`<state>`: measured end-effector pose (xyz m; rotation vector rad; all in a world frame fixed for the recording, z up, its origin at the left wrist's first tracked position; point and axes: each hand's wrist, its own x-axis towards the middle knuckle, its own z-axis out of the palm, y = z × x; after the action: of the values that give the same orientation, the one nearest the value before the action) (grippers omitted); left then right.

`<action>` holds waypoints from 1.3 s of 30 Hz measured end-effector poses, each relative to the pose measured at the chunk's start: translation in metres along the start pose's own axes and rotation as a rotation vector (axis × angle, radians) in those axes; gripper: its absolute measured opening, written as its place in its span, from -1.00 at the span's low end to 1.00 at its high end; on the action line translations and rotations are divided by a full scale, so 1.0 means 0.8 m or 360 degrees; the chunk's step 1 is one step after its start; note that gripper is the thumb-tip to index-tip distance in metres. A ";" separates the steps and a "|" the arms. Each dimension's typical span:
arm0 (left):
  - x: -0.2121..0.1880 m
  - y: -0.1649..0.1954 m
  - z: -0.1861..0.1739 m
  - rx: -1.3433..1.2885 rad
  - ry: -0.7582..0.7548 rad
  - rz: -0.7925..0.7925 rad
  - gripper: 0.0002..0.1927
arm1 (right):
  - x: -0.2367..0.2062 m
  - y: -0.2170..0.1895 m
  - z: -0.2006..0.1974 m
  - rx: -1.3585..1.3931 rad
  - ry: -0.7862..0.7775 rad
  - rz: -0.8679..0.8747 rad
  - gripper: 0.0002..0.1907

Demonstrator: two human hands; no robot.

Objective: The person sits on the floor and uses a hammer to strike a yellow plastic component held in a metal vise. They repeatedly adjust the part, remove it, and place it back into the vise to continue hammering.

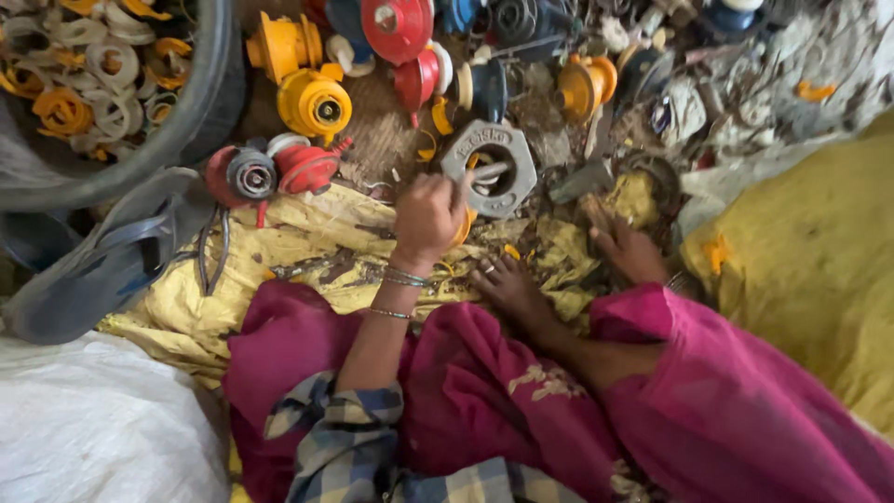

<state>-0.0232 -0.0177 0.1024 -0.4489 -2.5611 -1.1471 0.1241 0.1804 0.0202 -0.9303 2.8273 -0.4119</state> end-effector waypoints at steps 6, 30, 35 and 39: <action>0.000 0.030 -0.052 -0.0535 0.0413 0.0182 -0.76 | -0.001 0.001 -0.006 0.0141 -0.0066 0.0028 -0.45; -0.020 -0.035 0.018 -0.3177 0.0088 -0.1758 -0.41 | 0.025 0.076 -0.211 0.0295 -0.0094 0.0472 -0.50; -0.007 -0.048 0.005 -0.2217 0.0019 -0.1550 -0.40 | 0.068 0.071 -0.209 0.0202 0.0074 0.0284 -0.51; -0.003 -0.041 0.013 -0.0180 -0.0706 -0.1075 -0.31 | 0.112 0.076 -0.198 0.0110 0.0171 0.0186 -0.49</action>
<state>-0.0356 -0.0312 0.0728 0.1985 -3.1686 -1.5522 -0.0156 0.2073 0.1492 -0.7473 2.9242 -0.5567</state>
